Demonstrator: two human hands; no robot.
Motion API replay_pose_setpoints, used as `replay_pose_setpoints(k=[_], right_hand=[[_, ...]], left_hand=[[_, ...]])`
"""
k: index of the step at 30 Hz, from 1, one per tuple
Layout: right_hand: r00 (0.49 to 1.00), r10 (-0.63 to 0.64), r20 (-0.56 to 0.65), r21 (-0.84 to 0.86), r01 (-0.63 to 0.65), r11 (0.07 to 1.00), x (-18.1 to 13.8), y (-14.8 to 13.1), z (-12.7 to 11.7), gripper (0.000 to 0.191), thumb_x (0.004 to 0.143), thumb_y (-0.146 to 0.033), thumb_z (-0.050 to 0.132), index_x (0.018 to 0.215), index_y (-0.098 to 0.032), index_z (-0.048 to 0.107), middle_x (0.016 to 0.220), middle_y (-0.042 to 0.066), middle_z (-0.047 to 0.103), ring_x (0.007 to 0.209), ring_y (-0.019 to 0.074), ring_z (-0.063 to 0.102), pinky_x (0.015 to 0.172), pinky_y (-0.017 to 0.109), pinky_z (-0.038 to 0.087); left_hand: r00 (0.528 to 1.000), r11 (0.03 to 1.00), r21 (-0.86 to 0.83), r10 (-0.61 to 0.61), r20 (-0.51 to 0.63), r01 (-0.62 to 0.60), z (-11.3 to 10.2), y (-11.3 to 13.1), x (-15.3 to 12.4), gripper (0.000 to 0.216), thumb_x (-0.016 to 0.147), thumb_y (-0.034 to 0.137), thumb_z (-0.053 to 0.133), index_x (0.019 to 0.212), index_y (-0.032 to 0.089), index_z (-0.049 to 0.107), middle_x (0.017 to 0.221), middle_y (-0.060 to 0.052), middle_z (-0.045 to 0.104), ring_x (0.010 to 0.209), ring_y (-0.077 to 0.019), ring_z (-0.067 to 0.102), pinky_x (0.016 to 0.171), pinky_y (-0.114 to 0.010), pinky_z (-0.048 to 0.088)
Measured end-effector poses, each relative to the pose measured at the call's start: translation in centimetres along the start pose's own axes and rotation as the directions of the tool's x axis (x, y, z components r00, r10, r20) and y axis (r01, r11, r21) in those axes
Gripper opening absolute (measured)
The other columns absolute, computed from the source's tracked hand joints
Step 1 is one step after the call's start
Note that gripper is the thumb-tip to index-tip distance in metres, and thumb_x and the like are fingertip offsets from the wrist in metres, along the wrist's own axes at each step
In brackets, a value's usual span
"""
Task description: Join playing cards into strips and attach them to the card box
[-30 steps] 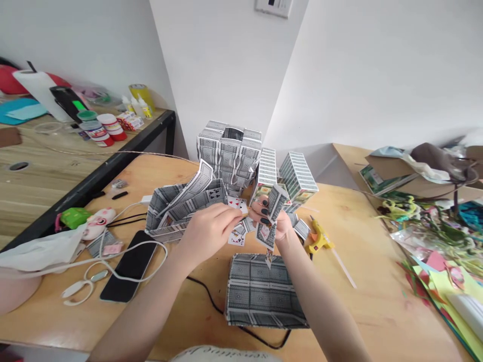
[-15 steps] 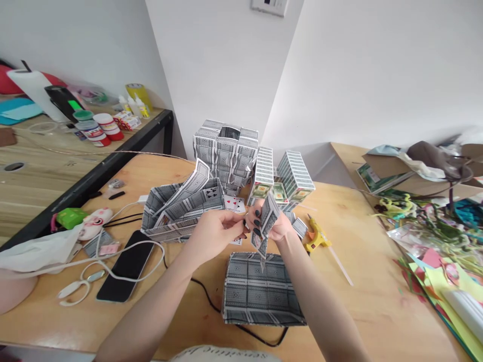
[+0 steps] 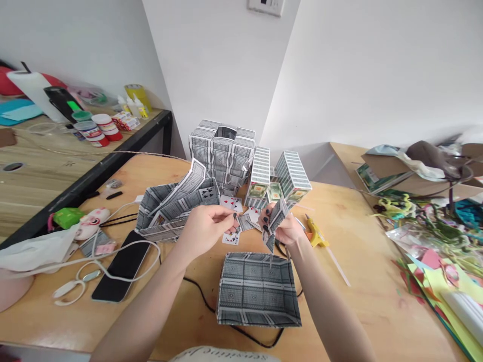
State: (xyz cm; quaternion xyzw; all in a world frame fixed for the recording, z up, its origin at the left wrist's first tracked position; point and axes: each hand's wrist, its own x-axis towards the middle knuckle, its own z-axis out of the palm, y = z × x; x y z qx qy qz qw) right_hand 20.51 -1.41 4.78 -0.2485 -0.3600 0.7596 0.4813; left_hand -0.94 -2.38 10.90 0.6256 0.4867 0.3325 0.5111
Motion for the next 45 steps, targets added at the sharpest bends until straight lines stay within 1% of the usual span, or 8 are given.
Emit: replay_pose_setpoints(k=[10,21,24,28,30,34,38,45], right_hand=[[0.982,-0.068,-0.179,0.045,0.077,0.996,-0.5,0.0,0.5,0.033,0.046,-0.028,0.076,0.064,-0.024,0.050,0.061,-0.004,0.044,0.049,0.0087,0.038,0.043,0.022,0.033],[0.943,-0.116,-0.311,-0.350,0.000,0.937,-0.2,-0.2,-1.2,0.028,0.055,-0.035,0.070,0.076,-0.022,0.057,0.070,-0.001,0.060,0.058,0.0133,0.054,0.058,0.028,0.045],[0.935,-0.186,-0.302,-0.606,-0.038,0.795,0.5,0.3,-1.0,0.019,0.063,-0.029,0.065,0.079,-0.020,0.061,0.073,0.000,0.064,0.065,0.0155,0.059,0.065,0.030,0.046],[0.973,-0.194,-0.124,-0.938,-0.051,0.341,0.7,0.3,0.3,0.014,0.070,-0.019,0.058,0.080,-0.022,0.068,0.085,0.004,0.067,0.082,0.0195,0.061,0.077,0.034,0.046],[0.969,-0.241,-0.054,-0.971,0.005,0.238,0.7,0.1,1.6,0.024,0.071,-0.018,0.059,0.093,-0.025,0.067,0.096,0.004,0.066,0.088,0.0197,0.060,0.078,0.033,0.047],[0.917,-0.395,0.046,-0.953,0.159,0.256,1.2,-0.1,4.6,0.054,0.075,-0.022,0.059,0.126,-0.027,0.045,0.107,0.005,0.062,0.080,0.0150,0.062,0.064,0.025,0.052],[0.850,-0.502,0.158,-0.957,0.257,0.132,1.7,0.1,6.3,0.022,0.082,-0.021,0.050,0.095,-0.023,0.068,0.078,0.005,0.067,0.071,0.0157,0.063,0.065,0.026,0.050],[0.896,-0.428,0.116,-0.949,0.227,0.219,4.9,-3.3,6.6,0.022,0.080,-0.021,0.048,0.084,-0.021,0.070,0.062,0.002,0.066,0.055,0.0152,0.060,0.057,0.027,0.048]], left_hand=[[0.974,0.928,0.359,0.163,-0.160,-0.096,0.6,-0.3,0.6,0.020,0.075,0.027,0.053,0.083,0.017,0.069,0.071,-0.001,0.071,0.066,-0.0157,0.066,0.065,-0.025,0.053],[0.896,0.848,0.514,0.319,-0.308,-0.125,-1.3,0.1,1.7,0.021,0.076,0.029,0.052,0.085,0.018,0.068,0.073,-0.001,0.071,0.067,-0.0145,0.066,0.067,-0.022,0.051],[0.901,0.840,0.523,0.329,-0.282,-0.143,-1.4,0.4,1.9,0.022,0.076,0.029,0.052,0.087,0.018,0.068,0.074,-0.001,0.071,0.067,-0.0143,0.066,0.068,-0.022,0.051],[0.908,0.824,0.541,0.343,-0.239,-0.168,-1.5,0.7,1.9,0.023,0.077,0.029,0.051,0.089,0.018,0.068,0.077,-0.001,0.071,0.066,-0.0140,0.064,0.069,-0.023,0.050],[0.912,0.817,0.546,0.349,-0.216,-0.184,-1.4,0.7,1.8,0.023,0.077,0.028,0.051,0.089,0.018,0.069,0.079,-0.002,0.071,0.064,-0.0134,0.064,0.068,-0.023,0.050],[0.925,0.817,0.536,0.346,-0.158,-0.214,-0.9,0.7,1.6,0.022,0.078,0.025,0.050,0.086,0.019,0.069,0.077,-0.001,0.071,0.060,-0.0123,0.062,0.064,-0.023,0.048],[0.934,0.825,0.515,0.336,-0.121,-0.231,-0.5,0.5,1.2,0.021,0.077,0.026,0.051,0.083,0.017,0.069,0.068,0.000,0.069,0.055,-0.0114,0.059,0.060,-0.022,0.047],[0.963,0.905,0.397,0.225,-0.145,-0.152,-0.9,-0.3,-0.9,0.026,0.080,0.027,0.047,0.098,0.018,0.065,0.068,0.000,0.067,0.057,-0.0116,0.059,0.055,-0.021,0.046]])
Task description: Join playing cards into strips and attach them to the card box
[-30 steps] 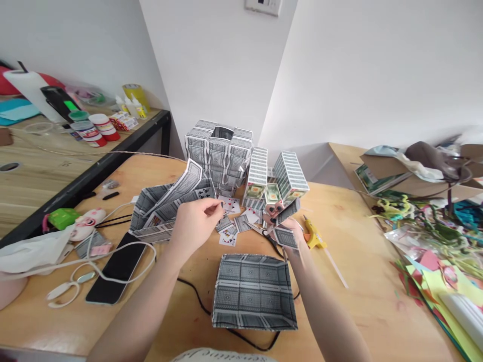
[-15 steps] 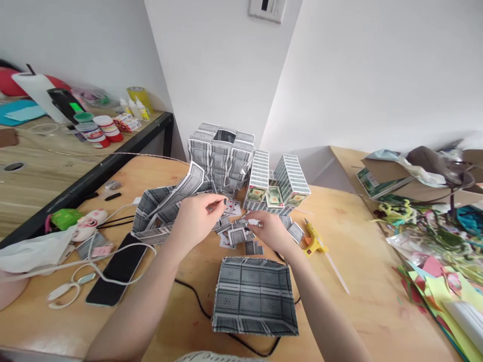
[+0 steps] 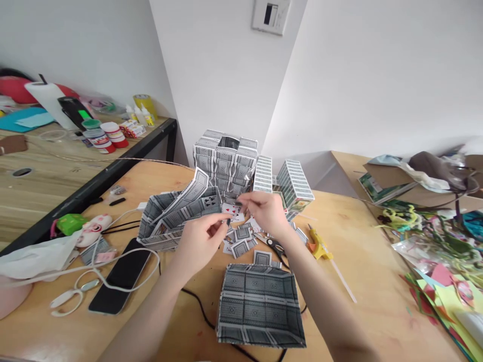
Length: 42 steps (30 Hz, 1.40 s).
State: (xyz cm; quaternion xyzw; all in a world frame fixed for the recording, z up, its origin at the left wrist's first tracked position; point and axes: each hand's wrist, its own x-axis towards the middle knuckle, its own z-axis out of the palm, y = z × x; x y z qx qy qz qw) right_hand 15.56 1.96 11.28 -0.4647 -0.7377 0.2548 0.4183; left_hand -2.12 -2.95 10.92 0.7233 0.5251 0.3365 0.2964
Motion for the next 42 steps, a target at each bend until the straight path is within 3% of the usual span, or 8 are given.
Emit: replay_pose_setpoints(k=[10,19,25,29,32,36,39,42], right_hand=[[0.998,-0.020,-0.053,-0.479,-0.008,0.878,17.5,0.6,-0.9,0.023,0.076,-0.013,0.048,0.083,-0.014,0.069,0.082,0.009,0.067,0.081,0.0205,0.060,0.078,0.034,0.044],[0.988,0.043,0.152,-0.525,0.044,0.850,19.7,1.2,-1.2,0.023,0.067,-0.003,0.055,0.081,-0.012,0.071,0.075,0.008,0.067,0.070,0.0188,0.061,0.071,0.034,0.048],[0.992,-0.074,-0.098,-0.338,0.037,0.940,12.7,-1.8,-5.6,0.020,0.077,-0.018,0.051,0.083,-0.012,0.069,0.066,0.003,0.063,0.063,0.0143,0.058,0.065,0.031,0.045],[0.971,0.125,0.202,-0.156,-0.094,0.983,2.4,-1.4,-7.1,0.018,0.077,-0.029,0.054,0.075,-0.019,0.069,0.055,-0.001,0.060,0.046,0.0103,0.049,0.049,0.026,0.038],[0.865,0.249,0.435,-0.052,-0.252,0.966,-5.0,2.2,-6.0,0.012,0.072,-0.025,0.060,0.079,-0.026,0.070,0.065,-0.001,0.065,0.050,0.0133,0.052,0.048,0.027,0.038],[0.877,0.380,0.295,-0.110,-0.364,0.925,-10.4,8.0,-2.8,0.023,0.060,-0.013,0.065,0.071,-0.032,0.070,0.066,0.003,0.065,0.055,0.0210,0.056,0.051,0.034,0.038],[0.866,0.391,0.311,-0.113,-0.375,0.920,-11.4,10.7,-0.9,0.027,0.053,-0.008,0.068,0.067,-0.030,0.068,0.064,0.003,0.064,0.059,0.0226,0.058,0.053,0.035,0.039],[0.860,0.392,0.327,-0.112,-0.377,0.920,-11.4,11.6,0.2,0.024,0.048,-0.003,0.065,0.058,-0.025,0.065,0.056,0.001,0.061,0.050,0.0194,0.055,0.048,0.032,0.038]], left_hand=[[0.978,0.997,-0.061,-0.023,0.205,0.036,0.8,-0.1,-2.9,0.025,0.082,0.025,0.044,0.093,0.023,0.066,0.083,0.000,0.068,0.058,-0.0099,0.055,0.054,-0.020,0.042],[0.961,0.999,-0.007,-0.044,0.271,0.047,-0.1,-0.5,-3.3,0.027,0.084,0.025,0.041,0.094,0.025,0.067,0.072,0.001,0.066,0.056,-0.0110,0.051,0.052,-0.021,0.037],[0.898,0.984,0.147,-0.149,0.413,0.096,-0.1,-0.9,-4.4,0.030,0.086,0.032,0.036,0.076,0.022,0.064,0.068,0.000,0.065,0.060,-0.0139,0.056,0.055,-0.023,0.036],[0.826,0.899,0.380,-0.379,0.418,0.219,1.3,-2.5,-6.2,0.033,0.083,0.040,0.039,0.099,0.017,0.057,0.078,-0.008,0.067,0.071,-0.0226,0.062,0.057,-0.027,0.038],[0.752,0.864,0.450,-0.448,0.484,0.226,2.5,-3.7,-7.3,0.060,0.083,0.047,0.036,0.129,0.009,0.036,0.088,-0.015,0.067,0.082,-0.0293,0.062,0.064,-0.033,0.041],[0.698,0.890,0.393,-0.432,0.571,0.230,3.2,-4.2,-7.6,0.073,0.082,0.052,0.035,0.139,0.011,0.016,0.105,-0.017,0.064,0.098,-0.0306,0.058,0.075,-0.036,0.042],[0.737,0.926,0.325,-0.354,0.575,0.191,3.7,-3.8,-7.2,0.068,0.079,0.048,0.042,0.137,0.017,0.023,0.123,-0.015,0.054,0.107,-0.0286,0.054,0.081,-0.034,0.041],[0.733,0.925,0.338,-0.349,0.584,0.172,4.6,-3.5,-6.8,0.046,0.080,0.028,0.038,0.125,0.018,0.038,0.107,-0.012,0.063,0.094,-0.0253,0.060,0.073,-0.031,0.043]])
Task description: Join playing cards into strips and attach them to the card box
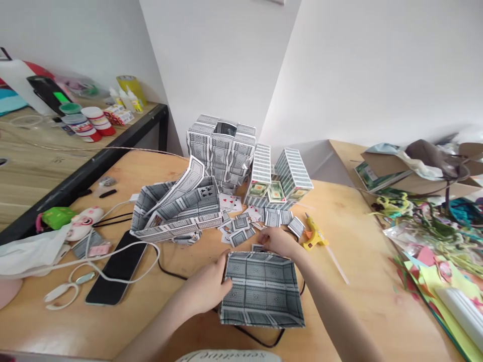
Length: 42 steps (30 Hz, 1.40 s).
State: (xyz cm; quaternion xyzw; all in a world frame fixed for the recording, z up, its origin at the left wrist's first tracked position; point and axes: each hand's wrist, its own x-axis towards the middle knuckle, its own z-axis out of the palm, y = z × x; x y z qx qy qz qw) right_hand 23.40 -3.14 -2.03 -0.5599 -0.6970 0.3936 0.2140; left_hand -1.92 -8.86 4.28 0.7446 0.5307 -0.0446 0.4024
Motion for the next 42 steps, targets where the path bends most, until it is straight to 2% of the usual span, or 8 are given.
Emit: replay_pose_setpoints(k=[6,9,13,16,23,27,34,42], right_hand=[[0.999,-0.030,0.023,0.012,0.030,0.999,0.1,-0.9,-1.2,0.015,0.053,-0.008,0.063,0.051,-0.022,0.062,0.053,0.002,0.058,0.047,0.0166,0.052,0.046,0.031,0.040],[0.992,-0.034,-0.124,0.004,0.035,0.999,-0.3,-1.5,-3.2,0.006,0.063,-0.019,0.061,0.059,-0.022,0.064,0.072,0.005,0.062,0.063,0.0193,0.056,0.060,0.035,0.045],[0.808,0.113,-0.578,0.238,0.034,0.971,-2.0,-1.5,-5.5,0.014,0.068,-0.035,0.061,0.069,-0.021,0.059,0.070,0.002,0.060,0.064,0.0176,0.057,0.064,0.034,0.047],[0.699,0.259,-0.666,0.468,0.120,0.876,-3.8,-1.3,-5.8,0.024,0.066,-0.037,0.066,0.080,-0.022,0.054,0.068,-0.001,0.059,0.058,0.0149,0.058,0.059,0.031,0.050],[0.830,0.316,-0.459,0.752,0.173,0.636,-6.2,-1.0,-3.4,0.057,0.068,-0.029,0.068,0.118,-0.030,0.040,0.082,-0.002,0.061,0.067,0.0170,0.066,0.070,0.037,0.055],[0.826,0.358,-0.435,0.827,0.208,0.522,-6.1,-0.2,-2.0,0.044,0.065,-0.026,0.071,0.100,-0.029,0.045,0.080,-0.003,0.061,0.067,0.0178,0.067,0.065,0.036,0.056],[0.763,0.433,-0.480,0.843,0.265,0.469,-4.2,-0.3,-0.3,0.032,0.065,-0.030,0.070,0.088,-0.023,0.050,0.088,0.000,0.065,0.082,0.0185,0.066,0.079,0.038,0.052],[0.778,0.427,-0.461,0.779,0.124,0.615,-1.8,-0.4,0.7,0.032,0.067,-0.041,0.065,0.087,-0.023,0.047,0.084,0.000,0.063,0.076,0.0186,0.065,0.074,0.036,0.052]], left_hand=[[0.998,0.997,0.079,0.004,-0.066,0.002,-0.1,0.3,1.3,0.040,0.080,0.019,0.031,0.118,0.016,0.041,0.089,-0.012,0.067,0.083,-0.0258,0.063,0.064,-0.031,0.041],[0.995,0.994,0.105,-0.008,-0.103,0.019,-0.8,0.0,1.7,0.042,0.081,0.018,0.030,0.123,0.014,0.036,0.090,-0.013,0.066,0.083,-0.0261,0.063,0.063,-0.031,0.041],[0.991,0.987,0.153,-0.037,-0.127,0.057,-1.5,-0.6,2.2,0.043,0.082,0.016,0.030,0.124,0.010,0.031,0.087,-0.014,0.066,0.081,-0.0256,0.063,0.061,-0.030,0.040],[0.983,0.975,0.206,-0.046,-0.179,0.083,-1.7,-0.8,2.2,0.043,0.082,0.016,0.031,0.124,0.009,0.030,0.086,-0.015,0.066,0.080,-0.0261,0.064,0.060,-0.031,0.041],[0.896,0.890,0.384,-0.056,-0.441,0.245,-2.1,2.0,0.1,0.041,0.085,0.026,0.036,0.124,0.015,0.037,0.103,-0.015,0.056,0.075,-0.0250,0.062,0.059,-0.032,0.044],[0.901,0.899,0.438,0.202,-0.384,-0.015,-1.8,4.0,0.5,0.029,0.085,0.020,0.038,0.111,0.020,0.051,0.094,-0.008,0.054,0.078,-0.0201,0.059,0.065,-0.031,0.046],[0.749,0.825,0.394,0.547,-0.375,-0.406,-1.1,5.3,6.6,0.038,0.077,0.011,0.050,0.114,0.020,0.047,0.114,-0.007,0.051,0.105,-0.0209,0.050,0.090,-0.035,0.042],[0.884,0.881,0.404,0.375,-0.279,-0.246,-0.8,4.7,9.9,0.021,0.084,0.015,0.042,0.097,0.019,0.057,0.090,-0.007,0.065,0.085,-0.0219,0.062,0.070,-0.031,0.047]])
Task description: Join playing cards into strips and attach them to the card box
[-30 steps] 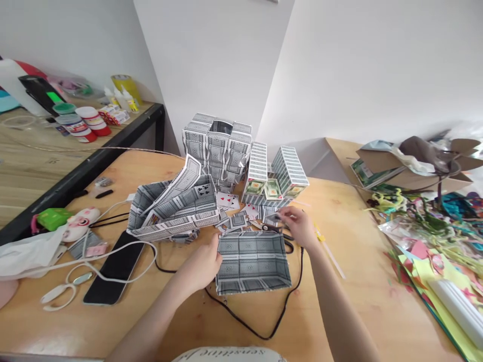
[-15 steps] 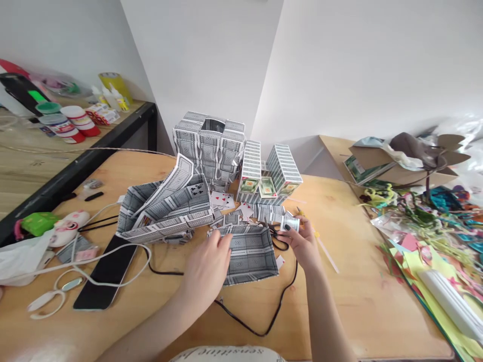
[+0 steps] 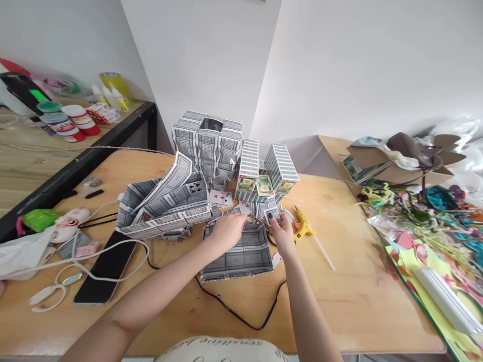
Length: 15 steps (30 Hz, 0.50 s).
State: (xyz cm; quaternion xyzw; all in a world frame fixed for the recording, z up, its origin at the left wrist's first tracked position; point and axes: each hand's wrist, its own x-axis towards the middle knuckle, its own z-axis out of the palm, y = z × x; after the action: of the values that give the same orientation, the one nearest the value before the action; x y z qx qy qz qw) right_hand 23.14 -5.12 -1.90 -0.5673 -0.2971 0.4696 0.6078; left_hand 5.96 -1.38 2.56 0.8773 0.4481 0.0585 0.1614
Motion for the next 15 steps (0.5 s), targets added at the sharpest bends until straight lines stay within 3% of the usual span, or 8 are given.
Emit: replay_pose_setpoints(k=[4,7,11,15], right_hand=[[0.997,-0.073,0.001,-0.181,0.072,0.981,0.1,1.1,0.4,0.030,0.071,-0.044,0.059,0.089,-0.023,0.047,0.080,0.000,0.062,0.071,0.0174,0.061,0.067,0.032,0.050],[0.988,-0.153,0.006,-0.241,0.150,0.959,0.0,1.4,1.2,0.028,0.074,-0.045,0.053,0.090,-0.022,0.048,0.078,0.001,0.061,0.074,0.0175,0.059,0.067,0.031,0.048],[0.978,-0.205,0.026,-0.163,0.206,0.965,0.0,0.7,1.8,0.026,0.075,-0.043,0.054,0.087,-0.022,0.046,0.078,0.000,0.060,0.073,0.0162,0.059,0.069,0.030,0.047],[0.988,-0.153,0.026,-0.054,0.155,0.987,0.0,0.1,1.7,0.025,0.075,-0.041,0.054,0.089,-0.023,0.043,0.073,-0.002,0.060,0.065,0.0152,0.059,0.064,0.030,0.047]], left_hand=[[0.999,1.000,0.007,0.017,-0.040,-0.017,0.0,-0.2,0.2,0.034,0.083,0.017,0.043,0.117,0.021,0.047,0.098,-0.007,0.065,0.085,-0.0219,0.063,0.067,-0.031,0.047],[0.996,0.996,0.021,0.085,-0.012,-0.085,0.1,0.0,0.7,0.023,0.083,0.021,0.045,0.104,0.021,0.055,0.096,-0.006,0.065,0.085,-0.0232,0.062,0.068,-0.032,0.047],[0.993,0.993,0.004,0.117,0.031,-0.117,0.1,0.1,1.4,0.021,0.083,0.030,0.047,0.098,0.021,0.058,0.092,-0.007,0.066,0.088,-0.0242,0.062,0.069,-0.032,0.047],[0.994,0.994,-0.023,0.103,0.025,-0.102,-0.2,0.0,2.0,0.024,0.080,0.029,0.051,0.102,0.020,0.057,0.090,-0.007,0.067,0.085,-0.0235,0.062,0.068,-0.031,0.046]])
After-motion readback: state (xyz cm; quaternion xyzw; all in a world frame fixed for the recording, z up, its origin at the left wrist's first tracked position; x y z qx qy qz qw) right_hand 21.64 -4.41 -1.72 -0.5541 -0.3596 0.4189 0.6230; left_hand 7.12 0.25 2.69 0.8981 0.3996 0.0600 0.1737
